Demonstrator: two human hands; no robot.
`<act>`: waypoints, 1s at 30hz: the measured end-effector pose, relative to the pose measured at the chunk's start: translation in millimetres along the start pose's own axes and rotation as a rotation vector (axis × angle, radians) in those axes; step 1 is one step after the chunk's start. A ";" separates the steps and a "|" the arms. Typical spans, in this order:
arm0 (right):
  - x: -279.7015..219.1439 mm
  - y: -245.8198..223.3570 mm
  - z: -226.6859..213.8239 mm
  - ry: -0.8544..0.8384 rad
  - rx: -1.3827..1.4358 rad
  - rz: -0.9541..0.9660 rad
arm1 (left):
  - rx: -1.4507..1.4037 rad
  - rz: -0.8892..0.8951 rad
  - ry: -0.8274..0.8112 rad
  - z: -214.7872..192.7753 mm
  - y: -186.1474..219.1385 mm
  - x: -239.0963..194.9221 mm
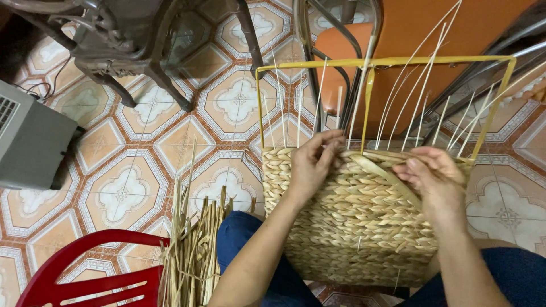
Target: Weaving dried plant fibers onto a wire frame to create a handicraft mat.
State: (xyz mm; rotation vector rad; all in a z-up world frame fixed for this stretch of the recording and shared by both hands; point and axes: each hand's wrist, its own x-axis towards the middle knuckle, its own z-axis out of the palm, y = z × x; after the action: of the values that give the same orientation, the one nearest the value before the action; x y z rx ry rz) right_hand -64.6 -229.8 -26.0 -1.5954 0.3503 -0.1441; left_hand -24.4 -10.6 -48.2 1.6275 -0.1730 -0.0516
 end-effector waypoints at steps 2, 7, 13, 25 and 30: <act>-0.6 6.1 -22.2 0.015 0.024 0.020 | 0.130 0.127 0.049 0.6 -3.1 -10.1; -6.5 51.6 -72.0 -0.538 -0.627 -0.143 | 0.732 0.698 -0.325 15.1 27.3 -9.5; -37.1 -53.0 -75.3 -0.200 -1.260 -0.167 | 1.111 0.344 -0.382 50.1 20.2 6.6; 36.3 -47.6 23.5 -0.428 -0.929 0.043 | 0.427 0.138 -0.333 27.5 1.8 3.0; 44.0 -26.6 9.3 -0.264 -0.555 -0.285 | 0.259 -0.093 -0.375 25.0 34.2 11.6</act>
State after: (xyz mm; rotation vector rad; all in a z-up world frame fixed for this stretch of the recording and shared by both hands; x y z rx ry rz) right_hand -16.8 -234.0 -5.5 -2.1821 -0.0571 -0.0522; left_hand -19.1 -38.8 -15.0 1.8723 -0.4048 -0.4219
